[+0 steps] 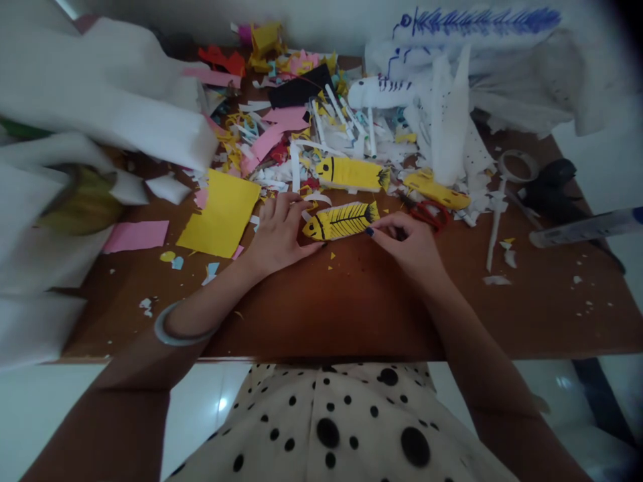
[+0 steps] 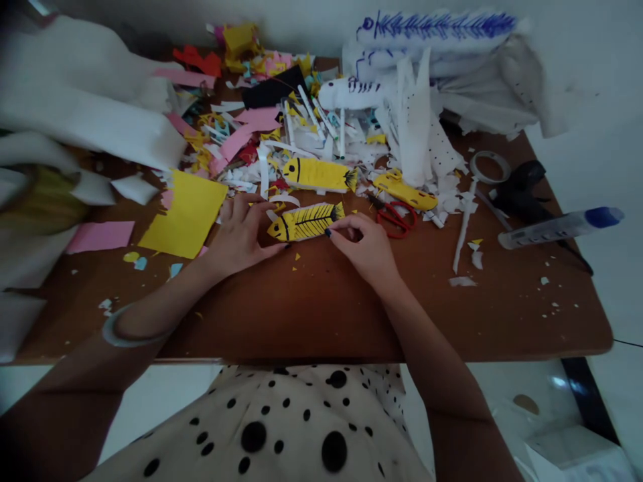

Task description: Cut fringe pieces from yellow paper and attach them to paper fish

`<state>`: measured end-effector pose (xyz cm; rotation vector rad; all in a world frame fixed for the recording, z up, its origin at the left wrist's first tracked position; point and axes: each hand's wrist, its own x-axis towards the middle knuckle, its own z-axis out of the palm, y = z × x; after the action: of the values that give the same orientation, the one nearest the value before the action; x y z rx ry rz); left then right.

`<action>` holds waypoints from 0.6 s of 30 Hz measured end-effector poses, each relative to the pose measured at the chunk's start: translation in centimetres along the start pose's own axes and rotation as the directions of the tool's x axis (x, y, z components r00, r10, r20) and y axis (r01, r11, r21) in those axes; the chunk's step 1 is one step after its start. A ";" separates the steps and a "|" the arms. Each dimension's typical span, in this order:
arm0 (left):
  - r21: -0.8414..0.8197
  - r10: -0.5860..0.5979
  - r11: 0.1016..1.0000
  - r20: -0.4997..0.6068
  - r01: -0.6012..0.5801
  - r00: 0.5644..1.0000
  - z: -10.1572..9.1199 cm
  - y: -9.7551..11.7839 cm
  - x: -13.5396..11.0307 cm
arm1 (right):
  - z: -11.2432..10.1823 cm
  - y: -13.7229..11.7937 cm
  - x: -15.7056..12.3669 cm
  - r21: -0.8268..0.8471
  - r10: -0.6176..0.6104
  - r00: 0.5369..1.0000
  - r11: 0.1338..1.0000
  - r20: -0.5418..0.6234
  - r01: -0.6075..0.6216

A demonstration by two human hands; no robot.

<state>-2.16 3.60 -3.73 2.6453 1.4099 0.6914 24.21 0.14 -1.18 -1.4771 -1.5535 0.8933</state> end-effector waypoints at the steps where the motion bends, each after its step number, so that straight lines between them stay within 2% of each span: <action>1: -0.012 -0.006 1.000 0.018 0.007 1.000 -0.1 0.1 0.0 | 0.0 0.0 0.0 0.001 0.002 1.000 1.000 0.006 -0.002; 8: -0.231 -0.056 0.971 0.063 0.069 0.996 -1.2 1.2 0.4 | 0.2 0.0 0.0 0.053 -0.022 1.000 0.998 0.007 0.022; 13: -0.418 0.043 0.909 0.099 0.002 0.994 -1.7 3.0 -0.1 | 0.4 -0.7 -0.3 0.060 -0.117 0.993 0.991 -0.003 0.117; 18: -0.509 0.147 0.857 0.092 -0.080 0.985 -1.6 4.1 -0.7 | 0.6 -1.6 -0.7 0.034 -0.155 0.977 0.988 0.146 0.152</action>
<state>0.02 0.46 -1.50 2.3133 0.8859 0.7606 23.00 -0.62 -0.09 -1.2794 -1.7343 0.9437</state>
